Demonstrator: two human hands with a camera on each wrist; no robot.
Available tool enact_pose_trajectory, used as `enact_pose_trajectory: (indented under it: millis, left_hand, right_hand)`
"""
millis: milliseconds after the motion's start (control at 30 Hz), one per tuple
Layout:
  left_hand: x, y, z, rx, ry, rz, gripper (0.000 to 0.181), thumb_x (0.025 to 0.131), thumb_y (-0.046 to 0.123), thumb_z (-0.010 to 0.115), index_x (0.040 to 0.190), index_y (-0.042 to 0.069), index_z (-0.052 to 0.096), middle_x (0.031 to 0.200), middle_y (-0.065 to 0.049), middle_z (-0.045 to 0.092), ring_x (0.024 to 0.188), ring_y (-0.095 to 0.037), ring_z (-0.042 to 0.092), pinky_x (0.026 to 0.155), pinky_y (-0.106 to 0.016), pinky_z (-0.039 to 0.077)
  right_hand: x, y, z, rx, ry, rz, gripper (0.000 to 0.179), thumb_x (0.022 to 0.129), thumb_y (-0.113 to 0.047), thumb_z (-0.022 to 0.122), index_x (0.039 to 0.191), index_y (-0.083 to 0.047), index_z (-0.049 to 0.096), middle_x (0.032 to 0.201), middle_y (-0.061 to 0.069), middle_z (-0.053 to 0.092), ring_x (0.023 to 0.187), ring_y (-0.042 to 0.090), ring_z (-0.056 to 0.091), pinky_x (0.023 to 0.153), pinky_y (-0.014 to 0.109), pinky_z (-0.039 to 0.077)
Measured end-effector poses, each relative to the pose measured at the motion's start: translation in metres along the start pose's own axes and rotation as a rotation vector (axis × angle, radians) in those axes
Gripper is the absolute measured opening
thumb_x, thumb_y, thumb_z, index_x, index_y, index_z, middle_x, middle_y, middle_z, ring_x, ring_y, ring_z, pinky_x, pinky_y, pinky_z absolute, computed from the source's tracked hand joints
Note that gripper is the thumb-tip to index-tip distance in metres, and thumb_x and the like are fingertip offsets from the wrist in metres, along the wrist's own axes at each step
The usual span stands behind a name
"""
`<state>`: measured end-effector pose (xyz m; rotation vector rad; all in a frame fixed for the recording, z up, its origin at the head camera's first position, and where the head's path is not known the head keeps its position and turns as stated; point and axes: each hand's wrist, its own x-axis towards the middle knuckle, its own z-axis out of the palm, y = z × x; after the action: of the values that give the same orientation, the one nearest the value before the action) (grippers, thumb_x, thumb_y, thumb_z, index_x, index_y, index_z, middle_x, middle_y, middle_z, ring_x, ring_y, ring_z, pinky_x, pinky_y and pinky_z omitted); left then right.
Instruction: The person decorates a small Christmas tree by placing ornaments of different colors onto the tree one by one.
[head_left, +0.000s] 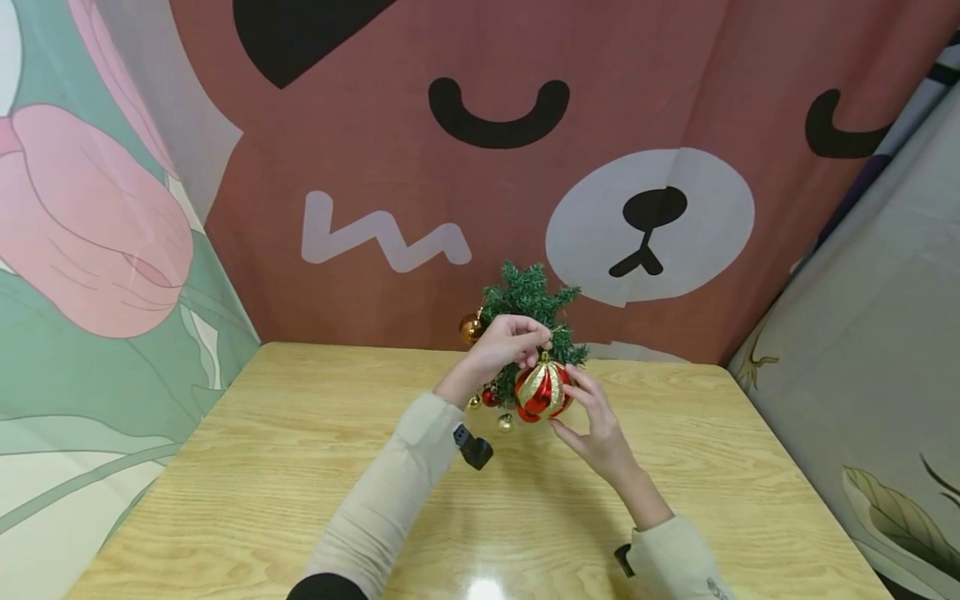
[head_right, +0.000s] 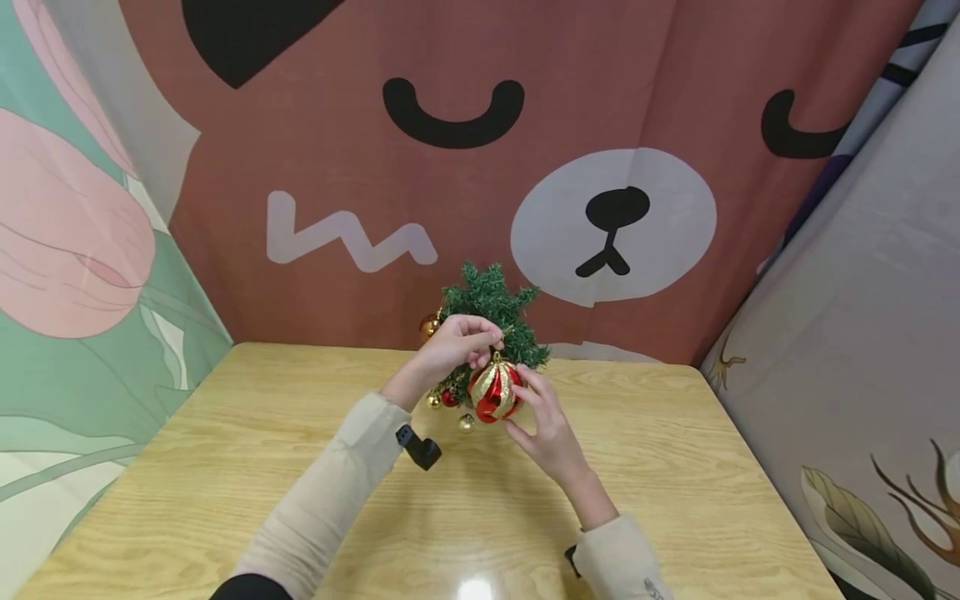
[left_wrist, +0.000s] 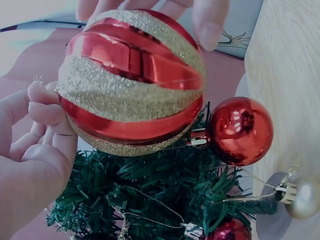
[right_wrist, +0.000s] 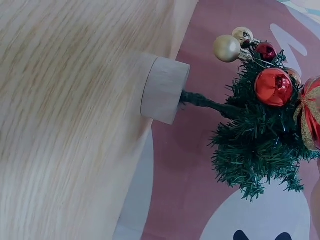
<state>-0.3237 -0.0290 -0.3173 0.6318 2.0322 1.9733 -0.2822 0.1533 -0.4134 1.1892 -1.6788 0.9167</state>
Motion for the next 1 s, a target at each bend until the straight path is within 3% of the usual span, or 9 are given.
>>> enact_pose_trajectory:
  millis: [333, 667, 800, 1000]
  left_hand:
    - [-0.001, 0.001, 0.002, -0.019, -0.001, 0.024, 0.03, 0.094, 0.008, 0.051, 0.107, -0.02, 0.054, 0.073, 0.0, 0.06, 0.049, -0.008, 0.049, 0.048, -0.02, 0.041]
    - [-0.004, 0.004, 0.004, -0.032, 0.007, 0.018, 0.029, 0.092, 0.007, 0.054, 0.104, -0.019, 0.056, 0.073, -0.001, 0.062, 0.049, -0.008, 0.049, 0.048, -0.02, 0.042]
    - [-0.005, 0.005, 0.005, -0.036, 0.008, 0.026, 0.029, 0.092, 0.007, 0.054, 0.105, -0.019, 0.055, 0.075, -0.001, 0.063, 0.049, -0.008, 0.05, 0.048, -0.02, 0.042]
    - [-0.007, 0.008, 0.008, -0.041, 0.019, 0.024, 0.027, 0.092, 0.007, 0.054, 0.105, -0.017, 0.058, 0.075, -0.001, 0.062, 0.049, -0.009, 0.05, 0.049, -0.021, 0.041]
  right_hand:
    - [0.009, -0.012, -0.004, 0.189, 0.135, 0.129, 0.059, 0.077, -0.018, 0.072, 0.105, 0.027, 0.048, 0.111, 0.042, 0.047, 0.118, 0.027, 0.048, 0.098, 0.03, 0.038]
    - [0.01, -0.005, -0.002, 0.457, 0.317, 0.366, 0.028, 0.081, 0.007, 0.063, 0.099, 0.027, 0.054, 0.106, 0.015, 0.063, 0.105, 0.016, 0.057, 0.092, 0.025, 0.043]
    - [0.017, -0.005, -0.002, 0.519, 0.367, 0.488, 0.019, 0.081, 0.016, 0.057, 0.099, 0.02, 0.06, 0.101, 0.004, 0.066, 0.096, 0.011, 0.061, 0.083, 0.02, 0.047]
    - [0.03, -0.004, 0.0, 0.602, 0.405, 0.628, 0.024, 0.082, 0.016, 0.056, 0.095, 0.002, 0.071, 0.093, 0.002, 0.068, 0.087, 0.01, 0.063, 0.076, 0.018, 0.049]
